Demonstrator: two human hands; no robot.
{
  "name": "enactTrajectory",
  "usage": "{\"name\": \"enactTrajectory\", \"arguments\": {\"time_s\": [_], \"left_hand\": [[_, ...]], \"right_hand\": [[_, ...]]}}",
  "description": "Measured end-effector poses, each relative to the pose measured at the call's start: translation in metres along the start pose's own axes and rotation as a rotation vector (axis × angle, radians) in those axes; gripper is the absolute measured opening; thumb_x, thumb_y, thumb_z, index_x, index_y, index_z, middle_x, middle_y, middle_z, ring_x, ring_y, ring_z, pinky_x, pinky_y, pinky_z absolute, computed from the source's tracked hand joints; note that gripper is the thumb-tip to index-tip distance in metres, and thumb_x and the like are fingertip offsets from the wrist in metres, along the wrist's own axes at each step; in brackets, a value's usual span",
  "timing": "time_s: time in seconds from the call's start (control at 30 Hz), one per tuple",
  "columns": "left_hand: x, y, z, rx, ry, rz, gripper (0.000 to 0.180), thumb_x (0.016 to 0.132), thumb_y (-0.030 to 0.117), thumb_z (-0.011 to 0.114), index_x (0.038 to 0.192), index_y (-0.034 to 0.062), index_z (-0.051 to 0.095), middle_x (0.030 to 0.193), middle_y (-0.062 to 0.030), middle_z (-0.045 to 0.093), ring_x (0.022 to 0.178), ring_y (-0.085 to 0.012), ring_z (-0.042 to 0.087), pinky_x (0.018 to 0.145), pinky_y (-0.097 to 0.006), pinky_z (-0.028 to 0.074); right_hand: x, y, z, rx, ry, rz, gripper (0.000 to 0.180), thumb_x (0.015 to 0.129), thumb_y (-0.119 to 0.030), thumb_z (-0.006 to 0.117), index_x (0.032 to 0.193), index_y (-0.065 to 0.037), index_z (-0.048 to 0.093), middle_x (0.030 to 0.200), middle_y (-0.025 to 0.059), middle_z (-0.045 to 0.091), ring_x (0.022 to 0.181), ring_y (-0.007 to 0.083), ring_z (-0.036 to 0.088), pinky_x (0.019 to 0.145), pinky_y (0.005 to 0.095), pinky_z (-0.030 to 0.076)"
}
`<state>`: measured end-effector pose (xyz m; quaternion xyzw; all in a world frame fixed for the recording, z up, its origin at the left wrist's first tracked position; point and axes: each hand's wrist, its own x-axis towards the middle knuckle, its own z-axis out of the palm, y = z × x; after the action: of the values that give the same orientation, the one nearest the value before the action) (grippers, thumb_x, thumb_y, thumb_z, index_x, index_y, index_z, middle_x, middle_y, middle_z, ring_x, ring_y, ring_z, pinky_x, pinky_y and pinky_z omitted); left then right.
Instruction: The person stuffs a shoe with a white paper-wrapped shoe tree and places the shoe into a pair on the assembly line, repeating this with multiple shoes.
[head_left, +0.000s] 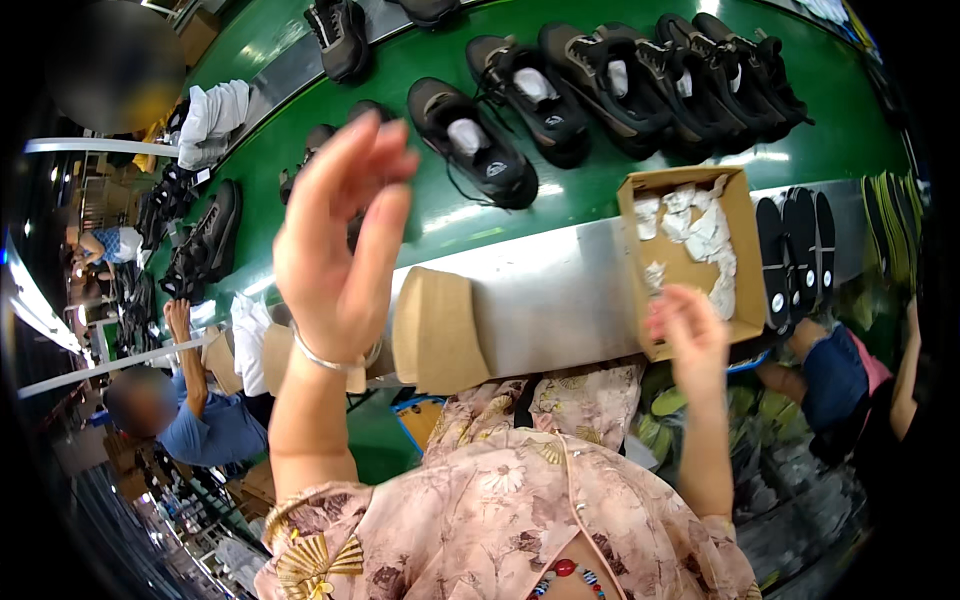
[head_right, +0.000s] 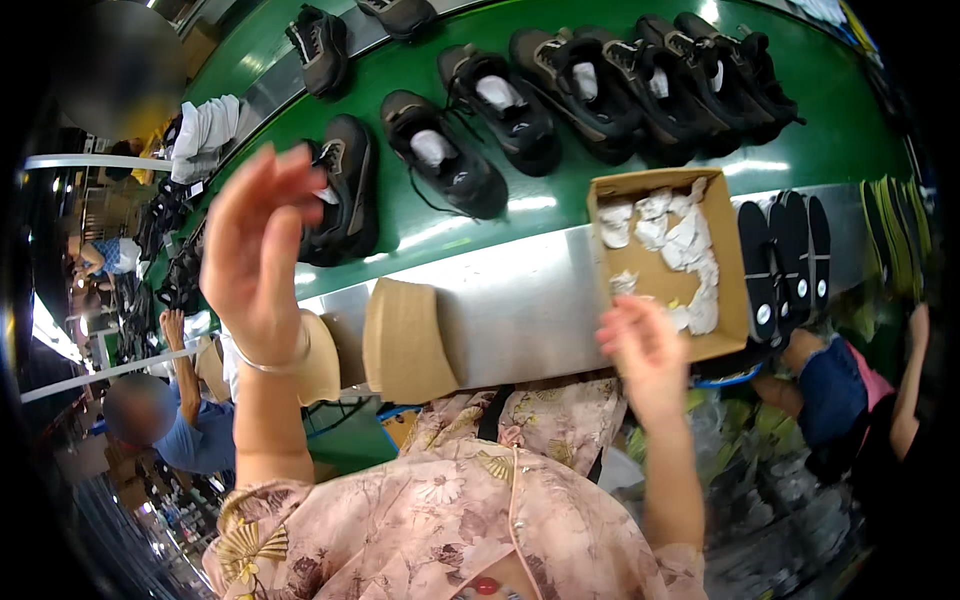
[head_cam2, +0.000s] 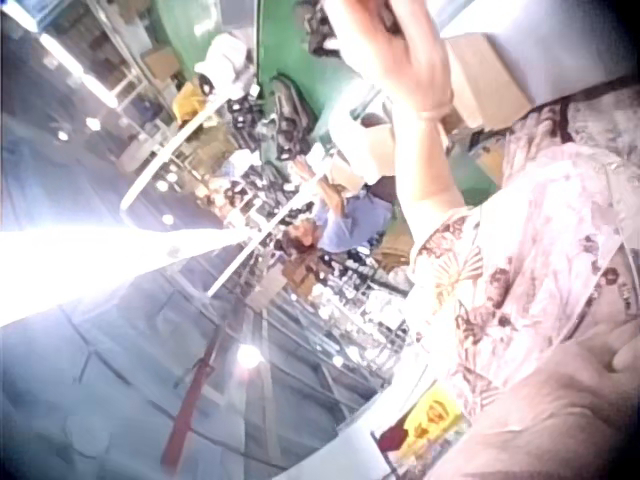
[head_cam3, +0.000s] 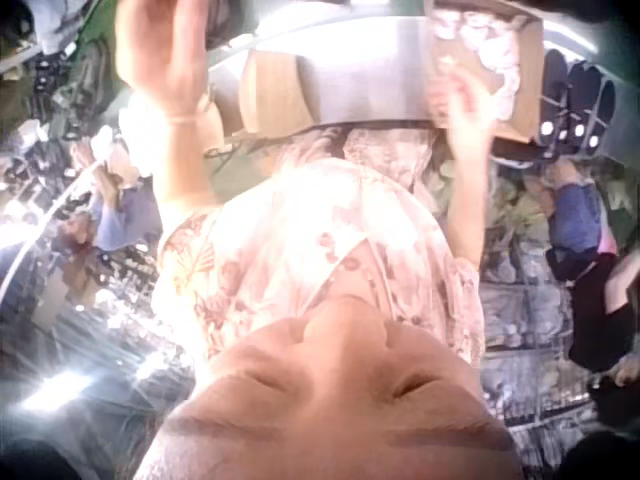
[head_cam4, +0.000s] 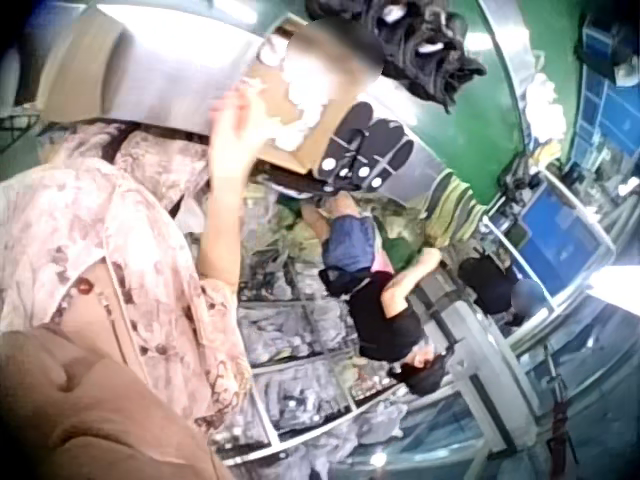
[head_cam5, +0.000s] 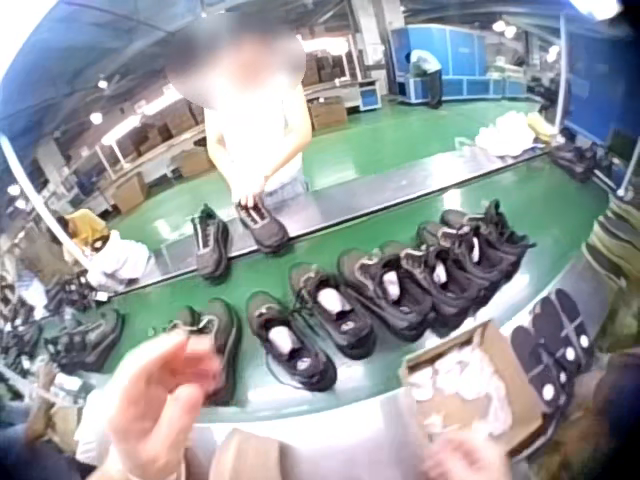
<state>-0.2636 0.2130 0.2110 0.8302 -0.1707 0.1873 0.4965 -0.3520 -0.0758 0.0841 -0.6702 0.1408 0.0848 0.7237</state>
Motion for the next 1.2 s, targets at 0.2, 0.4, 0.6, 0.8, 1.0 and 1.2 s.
{"name": "enactTrajectory", "arguments": {"time_s": [0.2,0.4,0.6,0.8,1.0,1.2], "left_hand": [[-0.158,-0.089,-0.05,0.119,0.028,-0.429,0.03,0.089,0.007,0.055,0.116,-0.0032,0.051,0.103,-0.015,0.062,0.093,-0.0221,0.061,0.079,-0.031,0.048],[-0.231,-0.138,-0.018,0.016,-0.053,-0.867,0.026,0.092,0.02,0.054,0.102,-0.0037,0.057,0.08,-0.0118,0.062,0.07,-0.0146,0.056,0.066,-0.029,0.047],[-0.215,-0.131,0.037,-0.005,-0.07,-0.604,0.02,0.091,0.013,0.051,0.083,-0.003,0.058,0.063,-0.0111,0.055,0.057,-0.0116,0.047,0.053,-0.028,0.041],[-0.213,-0.122,0.095,-0.221,-0.135,-0.537,0.018,0.092,0.011,0.05,0.082,-0.0024,0.057,0.06,-0.0035,0.051,0.056,-0.0072,0.041,0.048,-0.025,0.036],[-0.212,-0.131,0.1,-0.29,-0.136,-0.446,0.022,0.093,0.011,0.048,0.076,-0.0021,0.053,0.058,-0.0032,0.048,0.054,-0.007,0.039,0.047,-0.025,0.035],[-0.219,-0.155,0.099,-0.456,-0.109,-0.443,0.024,0.092,0.016,0.046,0.08,-0.0027,0.056,0.061,-0.0097,0.053,0.056,-0.0149,0.048,0.052,-0.031,0.04]], "right_hand": [[-0.079,0.113,0.135,-0.104,-0.148,0.168,0.023,0.084,-0.005,0.059,0.106,0.003,0.056,0.086,0.0083,0.063,0.076,0.0128,0.061,0.066,0.0228,0.05],[-0.068,0.137,0.202,-0.386,-0.21,-0.133,0.06,0.083,-0.028,0.061,0.134,-0.008,0.037,0.136,0.0248,0.031,0.123,0.0404,0.033,0.102,0.0433,0.029],[-0.032,0.152,0.197,-0.417,-0.132,-0.394,0.054,0.086,-0.029,0.056,0.136,-0.018,0.039,0.139,0.0319,0.019,0.126,0.0485,0.025,0.102,0.0485,0.027],[-0.03,0.139,0.142,-0.589,0.041,-0.417,0.049,0.088,-0.033,0.052,0.134,-0.018,0.043,0.138,0.0303,0.022,0.123,0.0472,0.031,0.096,0.0527,0.033],[-0.032,0.145,0.151,-0.731,0.113,-0.475,0.046,0.09,-0.032,0.047,0.133,-0.018,0.043,0.135,0.0305,0.029,0.119,0.05,0.035,0.094,0.0549,0.034],[-0.043,0.132,0.173,-0.871,0.173,-0.4,0.048,0.092,-0.037,0.043,0.135,-0.015,0.038,0.136,0.0301,0.028,0.123,0.0467,0.032,0.097,0.0541,0.032]]}}
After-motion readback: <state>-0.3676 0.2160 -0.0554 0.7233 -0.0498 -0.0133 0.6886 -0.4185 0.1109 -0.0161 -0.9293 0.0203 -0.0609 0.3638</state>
